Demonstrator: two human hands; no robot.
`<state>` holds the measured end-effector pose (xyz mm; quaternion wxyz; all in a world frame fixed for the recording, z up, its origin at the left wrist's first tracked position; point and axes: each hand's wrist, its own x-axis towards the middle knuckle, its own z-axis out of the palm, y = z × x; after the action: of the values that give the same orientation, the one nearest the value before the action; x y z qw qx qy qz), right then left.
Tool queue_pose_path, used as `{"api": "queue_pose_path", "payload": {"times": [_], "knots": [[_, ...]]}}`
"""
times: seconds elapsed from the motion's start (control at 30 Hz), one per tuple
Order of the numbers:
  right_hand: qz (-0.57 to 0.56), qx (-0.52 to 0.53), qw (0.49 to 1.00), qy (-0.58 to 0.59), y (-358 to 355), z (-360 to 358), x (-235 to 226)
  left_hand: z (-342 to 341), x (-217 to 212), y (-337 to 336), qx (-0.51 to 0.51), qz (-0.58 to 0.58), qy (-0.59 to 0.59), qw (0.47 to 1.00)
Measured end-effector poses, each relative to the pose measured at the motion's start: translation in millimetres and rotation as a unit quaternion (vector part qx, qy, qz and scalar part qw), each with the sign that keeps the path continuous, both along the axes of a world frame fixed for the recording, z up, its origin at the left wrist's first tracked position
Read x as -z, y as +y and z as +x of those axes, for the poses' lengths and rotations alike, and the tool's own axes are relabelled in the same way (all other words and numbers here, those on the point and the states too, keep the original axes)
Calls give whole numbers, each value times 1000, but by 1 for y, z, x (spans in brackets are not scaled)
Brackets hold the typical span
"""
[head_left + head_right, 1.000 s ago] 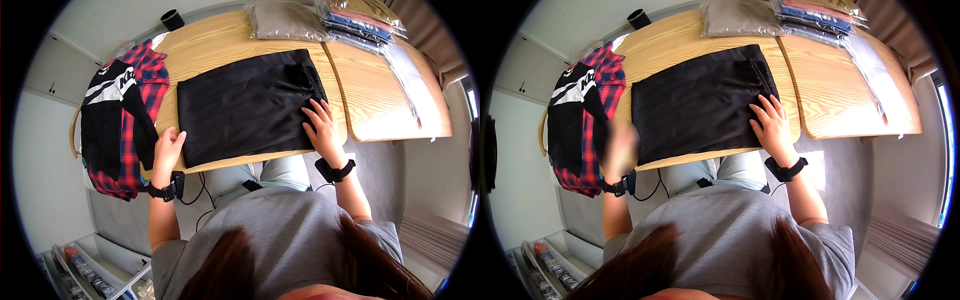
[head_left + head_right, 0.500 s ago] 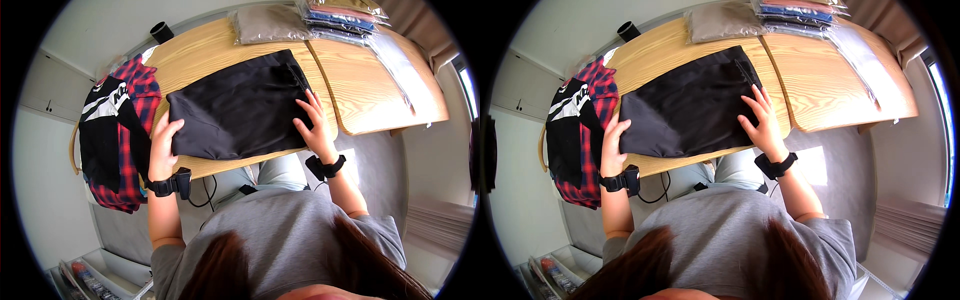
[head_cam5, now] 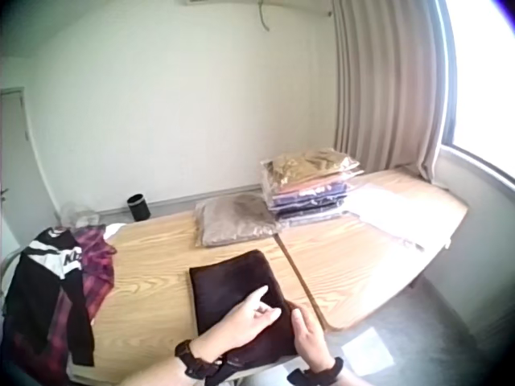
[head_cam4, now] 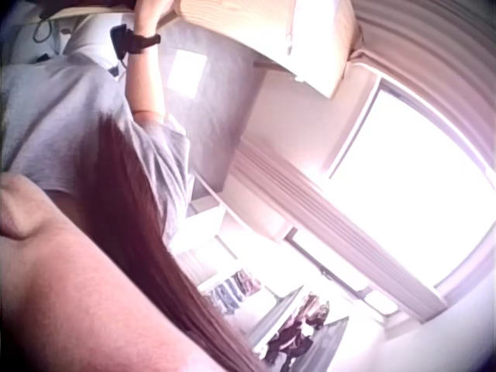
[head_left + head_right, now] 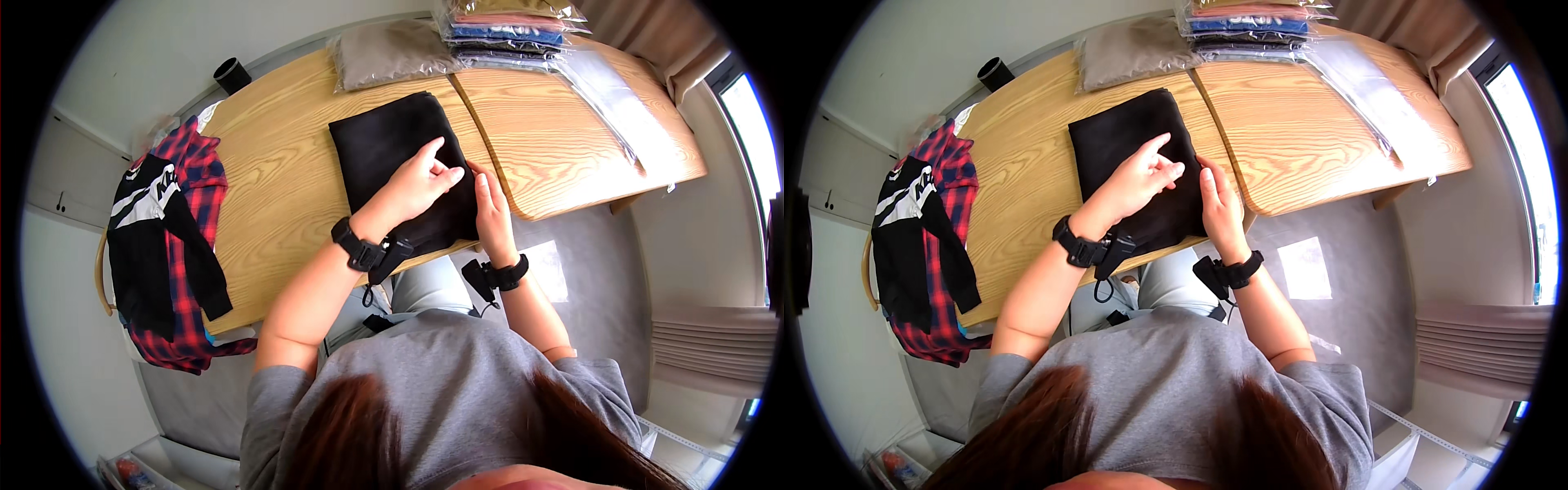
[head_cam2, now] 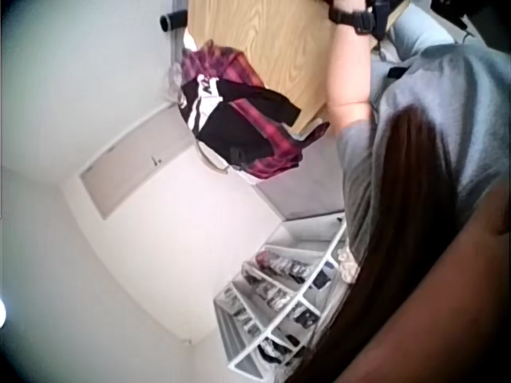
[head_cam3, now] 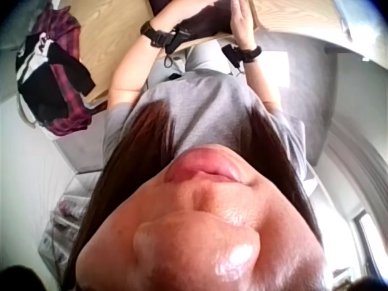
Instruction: Folding various items of clothing and placing them into clear plastic bags on a work table.
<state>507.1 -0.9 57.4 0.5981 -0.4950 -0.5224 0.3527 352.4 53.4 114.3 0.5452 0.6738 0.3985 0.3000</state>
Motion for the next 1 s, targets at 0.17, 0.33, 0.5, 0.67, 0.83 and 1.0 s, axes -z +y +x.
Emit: {"api": "queue_pose_path", "payload": {"times": [0.17,0.33,0.5,0.67,0.83,1.0], "knots": [[-87,-90,988,94,0,13,-7,-33,-9,-44,6,261,185,947],[-124,-132,979,97,11,31,-20,-63,-3,-86,47,278,330,901],[-127,-90,988,0,12,26,-15,-74,20,-98,34,312,373,873],[103,15,937,-334,-6,8,-28,-76,26,-98,17,340,367,866],[132,-91,860,-484,-30,4,-43,-77,25,-99,17,354,349,868],[47,-36,956,-289,-22,28,-19,-91,45,-96,-221,308,196,904]]}}
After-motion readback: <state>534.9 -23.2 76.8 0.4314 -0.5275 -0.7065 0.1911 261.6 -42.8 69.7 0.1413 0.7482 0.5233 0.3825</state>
